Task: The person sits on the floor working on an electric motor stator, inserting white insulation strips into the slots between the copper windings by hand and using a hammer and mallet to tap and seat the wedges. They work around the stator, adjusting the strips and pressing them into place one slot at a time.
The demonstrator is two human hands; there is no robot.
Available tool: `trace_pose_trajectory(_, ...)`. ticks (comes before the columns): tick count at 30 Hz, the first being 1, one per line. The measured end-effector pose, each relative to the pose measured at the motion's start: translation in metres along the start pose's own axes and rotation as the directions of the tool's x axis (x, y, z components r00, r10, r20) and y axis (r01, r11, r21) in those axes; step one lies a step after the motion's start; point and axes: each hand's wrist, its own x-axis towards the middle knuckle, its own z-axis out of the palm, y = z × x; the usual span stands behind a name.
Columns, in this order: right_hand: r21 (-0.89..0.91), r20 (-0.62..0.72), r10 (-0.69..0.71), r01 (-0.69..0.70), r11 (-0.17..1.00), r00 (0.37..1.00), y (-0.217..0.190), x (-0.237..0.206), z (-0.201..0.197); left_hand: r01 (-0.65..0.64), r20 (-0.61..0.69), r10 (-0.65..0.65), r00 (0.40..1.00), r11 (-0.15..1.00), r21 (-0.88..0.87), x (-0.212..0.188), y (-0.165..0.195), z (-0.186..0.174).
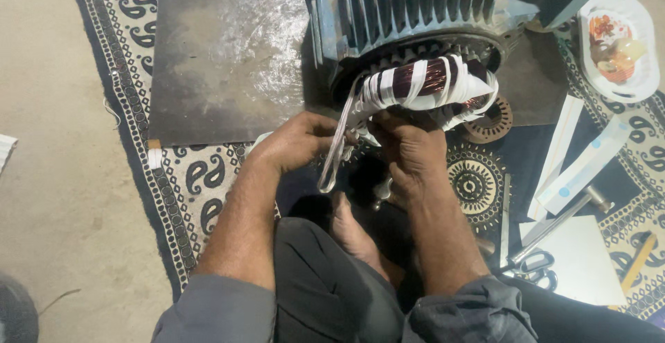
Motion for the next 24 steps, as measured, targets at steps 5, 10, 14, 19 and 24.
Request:
trace_pose_trajectory(5,-0.052,0.011,-0.012,0.013,0.999,1.000,-0.005,-0.002,0.004,0.056,-0.004,-0.056,0.998,0.998,0.003,0.004,-0.005,0.000)
trace_pose_trajectory(10,-0.313,0.026,-0.097,0.100,0.945,0.995,-0.004,-0.002,0.006,-0.042,0.045,0.042,0.998,0.999,-0.009,0.007,-0.009,0.000)
trace_pose_trajectory(14,-0.436,0.041,-0.075,0.086,0.896,0.996,-0.005,-0.005,0.010,0.037,-0.001,-0.037,0.999,0.999,0.016,0.007,-0.007,0.001)
trace_pose_trajectory(19,-0.155,-0.065,0.209,-0.217,0.964,0.976,-0.020,-0.007,0.004,0.082,-0.033,-0.083,0.996,0.997,-0.012,0.003,-0.008,0.001)
trace_pose_trajectory(24,0.073,-0.106,0.235,-0.228,0.971,0.966,-0.021,-0.016,-0.004,-0.034,0.046,0.037,0.998,0.997,-0.069,0.004,-0.013,0.000)
